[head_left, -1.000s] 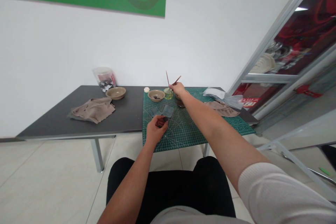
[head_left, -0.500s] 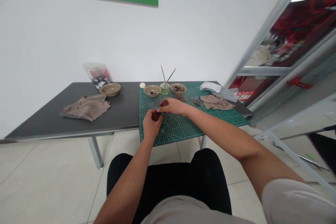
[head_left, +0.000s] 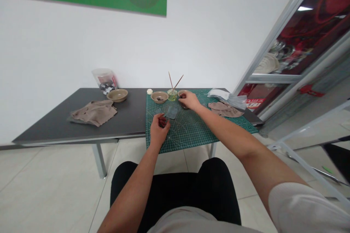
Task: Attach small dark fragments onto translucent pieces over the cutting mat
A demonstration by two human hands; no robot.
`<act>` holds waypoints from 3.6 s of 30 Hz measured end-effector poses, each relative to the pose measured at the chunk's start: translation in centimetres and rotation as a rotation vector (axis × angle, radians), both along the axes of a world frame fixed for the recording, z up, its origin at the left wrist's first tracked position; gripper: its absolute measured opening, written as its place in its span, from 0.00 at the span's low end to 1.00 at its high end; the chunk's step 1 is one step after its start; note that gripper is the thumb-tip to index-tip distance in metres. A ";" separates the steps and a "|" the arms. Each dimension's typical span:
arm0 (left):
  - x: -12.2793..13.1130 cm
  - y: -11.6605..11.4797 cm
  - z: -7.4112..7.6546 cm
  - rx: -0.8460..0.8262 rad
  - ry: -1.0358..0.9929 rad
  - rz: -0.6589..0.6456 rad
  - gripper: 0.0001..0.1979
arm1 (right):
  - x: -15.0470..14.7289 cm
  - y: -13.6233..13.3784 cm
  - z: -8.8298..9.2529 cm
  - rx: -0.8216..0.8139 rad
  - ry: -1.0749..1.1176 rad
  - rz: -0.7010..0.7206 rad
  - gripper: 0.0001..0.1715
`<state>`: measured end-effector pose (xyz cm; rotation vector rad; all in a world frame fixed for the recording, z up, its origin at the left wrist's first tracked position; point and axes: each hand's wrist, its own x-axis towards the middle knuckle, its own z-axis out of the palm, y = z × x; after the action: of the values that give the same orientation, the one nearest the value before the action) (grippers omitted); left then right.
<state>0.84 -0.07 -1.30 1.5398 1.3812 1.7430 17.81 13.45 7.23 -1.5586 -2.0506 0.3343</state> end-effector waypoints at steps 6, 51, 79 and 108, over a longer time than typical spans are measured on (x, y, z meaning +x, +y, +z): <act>0.1 -0.3 0.2 -0.006 0.026 0.000 0.15 | 2.2 5.5 -1.4 -0.059 -0.104 -0.221 0.18; -0.2 -0.7 -0.1 -0.030 0.000 -0.074 0.12 | -12.6 6.4 -0.2 -0.124 -0.479 0.486 0.18; -0.1 -0.8 -0.2 -0.013 -0.024 -0.098 0.10 | -13.3 7.2 -1.8 -0.113 -0.467 0.413 0.27; -0.9 1.5 0.7 0.013 -0.864 -0.224 0.25 | -13.1 -2.2 0.3 0.146 0.137 0.220 0.27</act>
<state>-0.03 1.40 -0.59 0.7204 0.7237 1.9109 4.71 11.30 7.52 -1.1948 -2.0921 0.3534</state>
